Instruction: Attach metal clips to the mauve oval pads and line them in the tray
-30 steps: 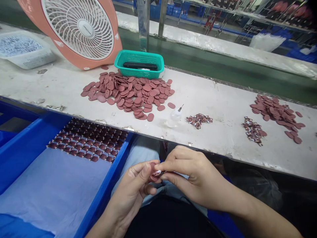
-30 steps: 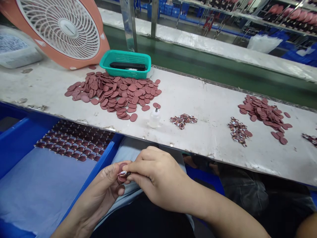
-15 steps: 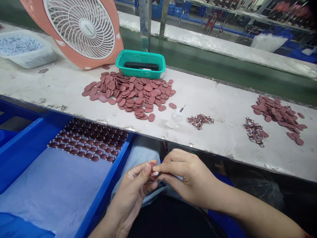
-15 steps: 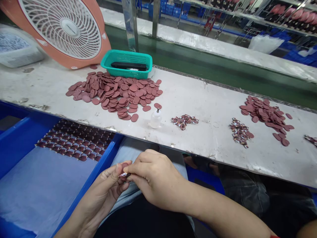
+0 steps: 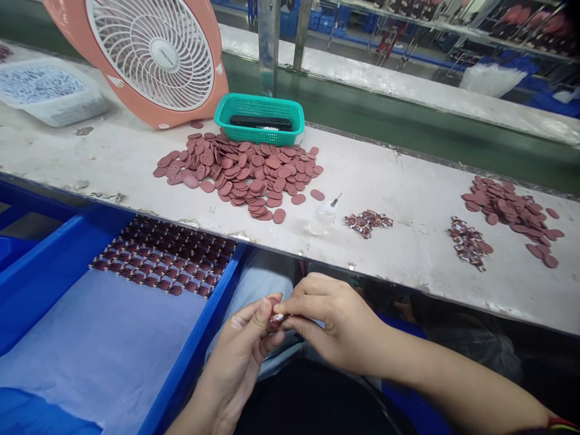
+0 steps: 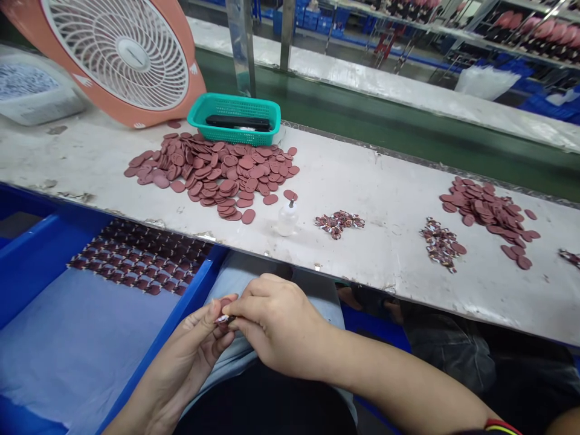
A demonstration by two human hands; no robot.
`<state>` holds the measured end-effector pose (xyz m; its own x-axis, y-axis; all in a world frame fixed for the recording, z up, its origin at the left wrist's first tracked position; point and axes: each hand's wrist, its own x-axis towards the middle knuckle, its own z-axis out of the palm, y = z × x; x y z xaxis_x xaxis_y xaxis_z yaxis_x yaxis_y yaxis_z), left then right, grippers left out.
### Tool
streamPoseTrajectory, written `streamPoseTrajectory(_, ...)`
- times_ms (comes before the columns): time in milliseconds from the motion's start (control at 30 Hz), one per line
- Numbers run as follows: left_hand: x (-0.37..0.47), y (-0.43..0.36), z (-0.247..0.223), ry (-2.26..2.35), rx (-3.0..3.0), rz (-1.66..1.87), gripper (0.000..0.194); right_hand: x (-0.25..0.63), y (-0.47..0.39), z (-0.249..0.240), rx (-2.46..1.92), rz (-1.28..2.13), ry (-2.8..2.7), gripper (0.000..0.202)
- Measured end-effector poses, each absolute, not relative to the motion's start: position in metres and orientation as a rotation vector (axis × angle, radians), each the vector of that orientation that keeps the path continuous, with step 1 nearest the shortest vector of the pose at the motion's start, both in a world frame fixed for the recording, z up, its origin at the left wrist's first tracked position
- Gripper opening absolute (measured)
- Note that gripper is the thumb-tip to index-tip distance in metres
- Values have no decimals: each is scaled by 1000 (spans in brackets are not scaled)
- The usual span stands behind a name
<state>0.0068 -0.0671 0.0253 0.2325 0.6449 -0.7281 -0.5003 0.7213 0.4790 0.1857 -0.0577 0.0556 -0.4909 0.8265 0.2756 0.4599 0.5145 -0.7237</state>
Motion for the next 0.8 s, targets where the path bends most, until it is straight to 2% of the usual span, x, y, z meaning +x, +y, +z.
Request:
streamPoseTrajectory(300,-2,-65,28,977,145,730,36,186,-51,73,-1024,882,-2191,15)
streamPoseTrajectory(400,-4,-64,27,885,122,723,28,186,-52,78,-1031,891,-2192,29)
streamPoseTrajectory(467,-6,-63,26,851,109,716,29,186,-53,79,-1048,850,-2164,39)
streamPoseTrajectory(633,-11,-62,24,837,86,722,30,183,-55,72,-1034,835,-2059,23)
streamPoseTrajectory(800,-13,-60,25,812,110,722,32,177,-57,65,-1046,866,-2027,22)
